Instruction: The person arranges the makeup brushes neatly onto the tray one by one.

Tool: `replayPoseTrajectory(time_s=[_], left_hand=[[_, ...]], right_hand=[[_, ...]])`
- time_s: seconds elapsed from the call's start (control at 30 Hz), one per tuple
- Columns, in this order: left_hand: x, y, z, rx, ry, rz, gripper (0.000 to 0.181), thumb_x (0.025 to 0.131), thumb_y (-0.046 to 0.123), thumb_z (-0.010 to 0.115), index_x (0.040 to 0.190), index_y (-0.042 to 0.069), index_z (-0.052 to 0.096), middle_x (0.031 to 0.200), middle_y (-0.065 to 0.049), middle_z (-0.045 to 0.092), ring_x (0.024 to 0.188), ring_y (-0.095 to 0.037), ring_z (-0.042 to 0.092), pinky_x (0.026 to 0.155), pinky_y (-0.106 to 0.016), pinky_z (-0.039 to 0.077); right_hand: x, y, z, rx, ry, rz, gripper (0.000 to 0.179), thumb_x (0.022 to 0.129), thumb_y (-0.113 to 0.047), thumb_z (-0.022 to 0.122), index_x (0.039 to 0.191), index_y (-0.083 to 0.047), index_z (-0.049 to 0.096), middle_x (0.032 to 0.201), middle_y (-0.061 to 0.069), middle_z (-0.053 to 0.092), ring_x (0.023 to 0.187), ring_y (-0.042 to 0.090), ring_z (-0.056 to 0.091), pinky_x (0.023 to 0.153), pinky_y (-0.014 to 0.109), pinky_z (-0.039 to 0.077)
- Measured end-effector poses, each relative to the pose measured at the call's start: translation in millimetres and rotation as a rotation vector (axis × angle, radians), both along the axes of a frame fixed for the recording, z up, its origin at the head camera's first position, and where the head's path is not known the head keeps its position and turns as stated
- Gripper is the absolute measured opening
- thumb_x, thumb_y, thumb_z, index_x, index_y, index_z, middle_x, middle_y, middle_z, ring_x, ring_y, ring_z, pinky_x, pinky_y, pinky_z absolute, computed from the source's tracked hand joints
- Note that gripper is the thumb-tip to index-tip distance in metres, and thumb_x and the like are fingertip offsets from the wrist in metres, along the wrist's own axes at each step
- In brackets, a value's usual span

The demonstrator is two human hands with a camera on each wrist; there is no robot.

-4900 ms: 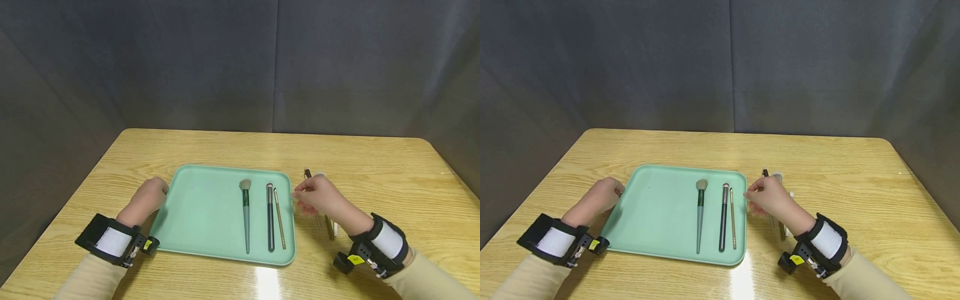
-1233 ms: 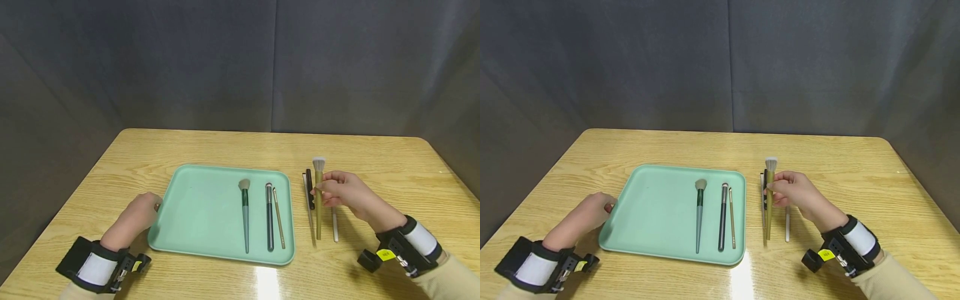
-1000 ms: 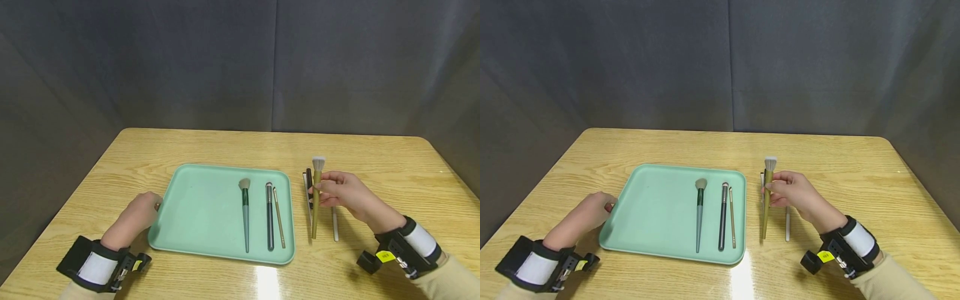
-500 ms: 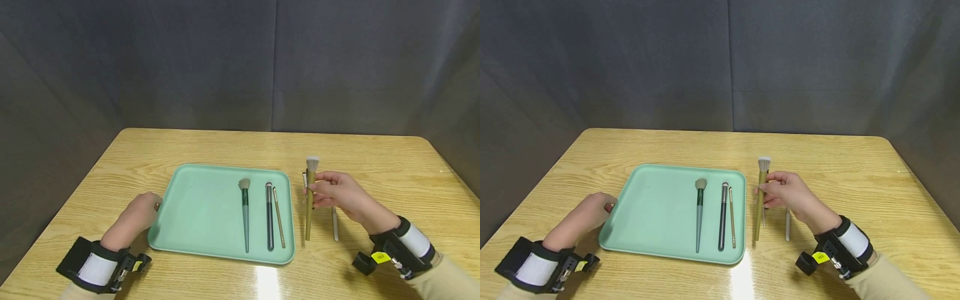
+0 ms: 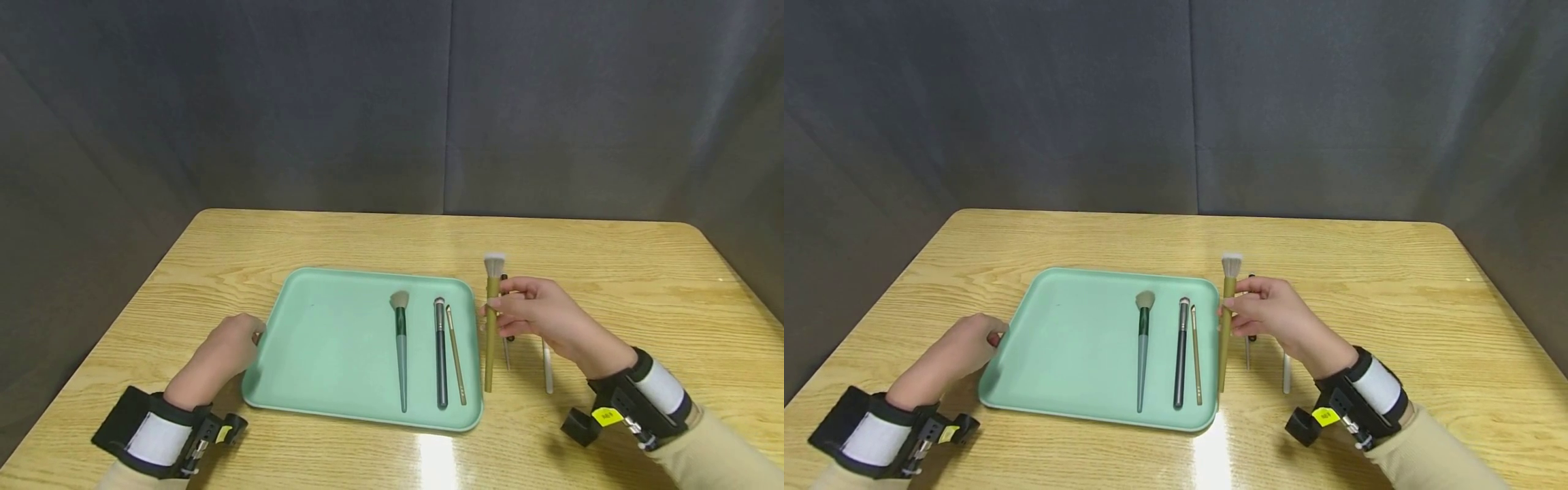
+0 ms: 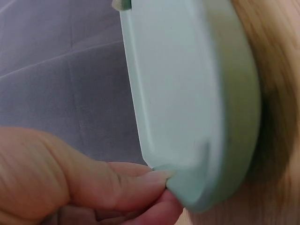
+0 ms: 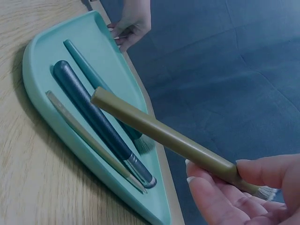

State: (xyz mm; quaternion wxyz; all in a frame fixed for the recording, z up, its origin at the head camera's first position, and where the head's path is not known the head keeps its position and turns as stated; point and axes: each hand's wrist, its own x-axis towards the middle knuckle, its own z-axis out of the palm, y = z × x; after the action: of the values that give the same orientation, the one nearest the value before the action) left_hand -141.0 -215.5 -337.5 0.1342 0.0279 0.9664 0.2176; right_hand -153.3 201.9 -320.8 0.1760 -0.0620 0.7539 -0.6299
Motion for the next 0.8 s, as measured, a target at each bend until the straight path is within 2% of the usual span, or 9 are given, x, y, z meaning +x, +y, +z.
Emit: replayPoseTrajectory(time_s=[0.2, 0.33, 0.53, 0.8], left_hand=[[0.2, -1.3, 1.4, 0.011, 0.018, -0.02, 0.021, 0.085, -0.015, 0.043, 0.079, -0.004, 0.06, 0.069, -0.007, 0.05, 0.064, -0.022, 0.046, 0.058, -0.032, 0.042], [0.3, -1.9, 1.7, 0.015, 0.017, -0.022, 0.022, 0.086, -0.015, 0.042, 0.078, -0.004, 0.059, 0.069, -0.007, 0.049, 0.064, -0.022, 0.046, 0.058, -0.032, 0.042], [0.3, -1.7, 1.2, 0.013, 0.005, -0.013, 0.022, 0.086, -0.015, 0.042, 0.081, -0.005, 0.06, 0.071, -0.008, 0.05, 0.065, -0.022, 0.047, 0.058, -0.032, 0.042], [0.0, -0.9, 1.0, 0.006, 0.009, -0.014, 0.022, 0.086, -0.015, 0.044, 0.084, -0.007, 0.064, 0.073, -0.009, 0.054, 0.066, -0.023, 0.049, 0.059, -0.033, 0.045]], right_hand=[[-1.0, -6, 0.4, -0.013, -0.005, 0.004, 0.028, 0.096, -0.007, 0.056, 0.114, 0.012, 0.046, 0.095, 0.009, 0.071, 0.074, 0.015, 0.066, 0.072, 0.031, 0.056], [-1.9, -12, -0.5, -0.02, -0.015, 0.011, 0.033, 0.096, -0.005, 0.056, 0.118, 0.016, 0.045, 0.091, 0.008, 0.07, 0.074, 0.015, 0.067, 0.071, 0.031, 0.056], [-2.0, -24, -1.6, -0.048, -0.046, 0.024, 0.041, 0.095, -0.004, 0.055, 0.125, 0.019, 0.039, 0.088, 0.007, 0.069, 0.071, 0.013, 0.066, 0.069, 0.029, 0.056], [-4.8, -36, -6.3, -0.066, -0.068, 0.019, 0.042, 0.095, -0.002, 0.054, 0.126, 0.019, 0.036, 0.086, 0.007, 0.065, 0.071, 0.013, 0.066, 0.068, 0.028, 0.056]])
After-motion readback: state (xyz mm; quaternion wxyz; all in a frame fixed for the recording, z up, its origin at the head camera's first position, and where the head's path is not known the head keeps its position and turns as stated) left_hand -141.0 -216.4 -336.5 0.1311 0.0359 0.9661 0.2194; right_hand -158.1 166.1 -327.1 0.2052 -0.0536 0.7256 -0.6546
